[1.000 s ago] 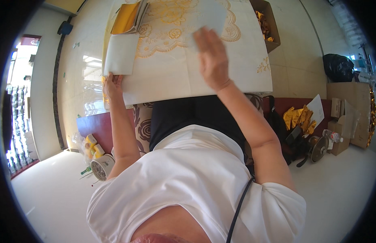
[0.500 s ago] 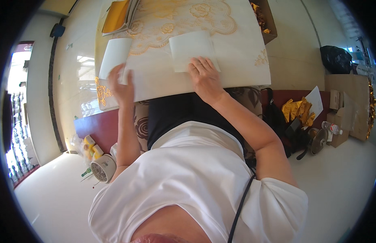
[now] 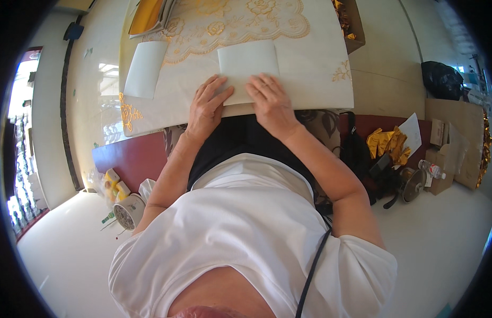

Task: Fold gold-colored paper into decorative ingot shapes.

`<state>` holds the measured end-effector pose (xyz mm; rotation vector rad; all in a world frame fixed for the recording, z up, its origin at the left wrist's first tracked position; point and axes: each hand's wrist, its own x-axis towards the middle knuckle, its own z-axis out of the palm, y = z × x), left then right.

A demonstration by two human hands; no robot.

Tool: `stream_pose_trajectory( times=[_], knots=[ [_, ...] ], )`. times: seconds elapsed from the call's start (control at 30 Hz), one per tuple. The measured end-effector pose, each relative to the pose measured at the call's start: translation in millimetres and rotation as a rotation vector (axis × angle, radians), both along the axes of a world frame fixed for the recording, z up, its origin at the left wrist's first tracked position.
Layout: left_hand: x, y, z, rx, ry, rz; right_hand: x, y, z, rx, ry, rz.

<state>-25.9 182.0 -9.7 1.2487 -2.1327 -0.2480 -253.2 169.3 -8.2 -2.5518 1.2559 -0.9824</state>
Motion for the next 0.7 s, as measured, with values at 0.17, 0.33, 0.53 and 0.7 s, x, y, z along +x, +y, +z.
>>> stream_pose_trajectory(
  times=[0.17,0.33,0.53,0.7],
  knots=[
    [14.9,-49.2,-4.5,-0.001,0.164,0.003,-28.2,-32.8,4.8,0.039,-0.047,-0.012],
    [9.9,-77.6,31.3,-0.133,0.112,0.145,-31.1,-79.2,23.8,-0.184,-0.241,-0.238],
    [-2.7,0.9,12.9,0.108,-0.192,-0.095,-24.3,-57.5,10.7,-0.043,-0.244,-0.245],
    [3.7,21.0,13.8,0.277,-0.292,-0.082,-27.7,-39.4,-6.2,-0.005,-0.161,-0.139]
  ],
)
